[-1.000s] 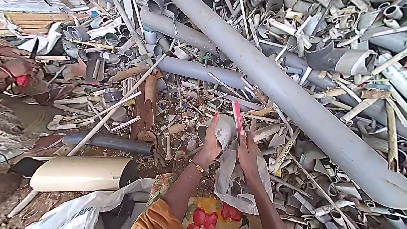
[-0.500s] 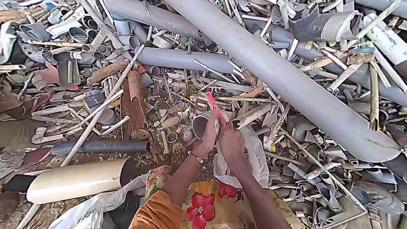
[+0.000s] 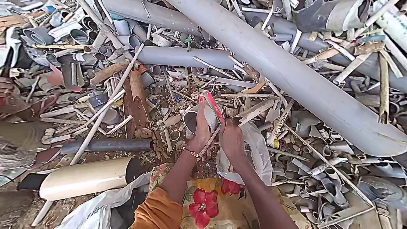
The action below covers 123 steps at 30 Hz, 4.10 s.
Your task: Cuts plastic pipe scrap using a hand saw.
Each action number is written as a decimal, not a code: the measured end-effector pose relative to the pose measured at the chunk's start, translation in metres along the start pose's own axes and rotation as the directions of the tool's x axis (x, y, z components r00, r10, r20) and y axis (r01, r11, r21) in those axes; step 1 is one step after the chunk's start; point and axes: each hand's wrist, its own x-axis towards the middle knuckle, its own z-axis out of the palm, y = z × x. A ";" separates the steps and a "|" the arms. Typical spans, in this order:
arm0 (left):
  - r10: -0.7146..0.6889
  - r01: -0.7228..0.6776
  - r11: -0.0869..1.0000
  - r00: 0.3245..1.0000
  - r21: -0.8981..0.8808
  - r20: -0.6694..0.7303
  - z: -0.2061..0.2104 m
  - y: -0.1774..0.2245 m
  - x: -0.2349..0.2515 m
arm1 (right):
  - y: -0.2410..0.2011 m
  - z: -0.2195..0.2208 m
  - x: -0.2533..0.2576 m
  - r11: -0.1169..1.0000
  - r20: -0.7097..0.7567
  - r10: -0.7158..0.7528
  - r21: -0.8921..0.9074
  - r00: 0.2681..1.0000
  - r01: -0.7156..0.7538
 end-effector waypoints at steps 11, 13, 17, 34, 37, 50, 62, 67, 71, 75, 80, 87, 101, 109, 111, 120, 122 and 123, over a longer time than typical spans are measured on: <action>-0.064 0.027 0.953 0.991 -0.303 -0.114 -0.005 0.010 0.000 | -0.007 0.018 -0.006 0.985 -0.002 -0.071 0.156 0.997 0.071; 0.020 -0.068 0.963 0.983 -0.259 -0.184 -0.006 0.012 0.000 | -0.013 0.021 -0.020 0.976 -0.070 -0.157 0.142 0.985 0.166; -0.013 -0.057 0.955 0.973 -0.292 -0.232 -0.006 0.012 0.001 | -0.012 0.021 -0.016 0.968 -0.035 -0.205 0.141 0.978 0.207; -0.176 0.139 0.943 0.979 -0.301 -0.100 0.007 0.009 -0.005 | 0.004 0.023 0.000 0.971 -0.183 -0.089 0.204 0.979 0.127; -0.086 0.061 0.974 0.990 -0.218 -0.109 0.005 0.005 -0.007 | 0.001 0.029 -0.014 0.983 -0.293 -0.166 0.031 0.942 0.183; 0.004 -0.039 0.971 0.990 -0.237 -0.143 -0.005 0.007 -0.007 | 0.006 0.029 -0.023 0.960 -0.219 -0.210 0.139 0.953 0.244; -0.099 0.050 0.932 0.988 -0.359 -0.120 -0.010 0.022 -0.003 | 0.017 0.021 -0.006 0.983 0.004 -0.033 0.180 0.999 0.031; -0.154 0.032 0.850 0.970 -0.526 -0.190 -0.027 0.029 0.010 | 0.008 0.039 -0.035 0.927 -0.112 -0.295 0.209 0.949 0.313; -0.194 0.065 0.814 0.967 -0.577 -0.165 -0.030 0.034 0.009 | 0.022 0.028 -0.012 0.952 -0.069 -0.149 0.259 0.986 0.162; -0.205 0.080 0.796 0.968 -0.600 -0.143 -0.034 0.036 0.006 | 0.011 0.042 -0.035 0.944 -0.159 -0.299 0.095 0.941 0.316; -0.198 0.089 0.813 0.972 -0.575 -0.129 -0.037 0.040 0.002 | 0.020 0.041 -0.017 0.932 -0.197 -0.277 0.181 0.940 0.313; -0.163 0.068 0.822 0.979 -0.566 -0.119 -0.046 0.045 0.004 | 0.006 0.053 -0.030 0.888 -0.224 -0.387 0.170 0.894 0.427; -0.189 0.142 0.853 0.981 -0.502 -0.043 -0.037 0.039 -0.002 | 0.010 0.035 0.005 0.982 -0.047 -0.045 0.180 0.998 0.053; -0.151 0.116 0.833 0.988 -0.541 -0.021 -0.035 0.037 -0.004 | 0.007 0.048 -0.024 0.910 -0.196 -0.348 0.167 0.917 0.381; -0.170 0.141 0.826 0.986 -0.545 -0.002 -0.027 0.035 -0.004 | 0.014 0.041 -0.016 0.917 -0.217 -0.299 0.203 0.929 0.342; -0.167 0.155 0.875 0.986 -0.458 0.016 -0.016 0.029 -0.001 | 0.024 0.035 -0.022 0.891 -0.220 -0.339 0.239 0.915 0.387; -0.155 0.147 0.895 0.988 -0.421 0.016 -0.018 0.028 0.000 | 0.023 0.030 -0.020 0.894 -0.151 -0.382 0.190 0.912 0.406; -0.162 0.153 0.904 0.987 -0.398 0.009 -0.018 0.027 0.000 | 0.025 0.026 -0.014 0.923 -0.099 -0.338 0.161 0.936 0.350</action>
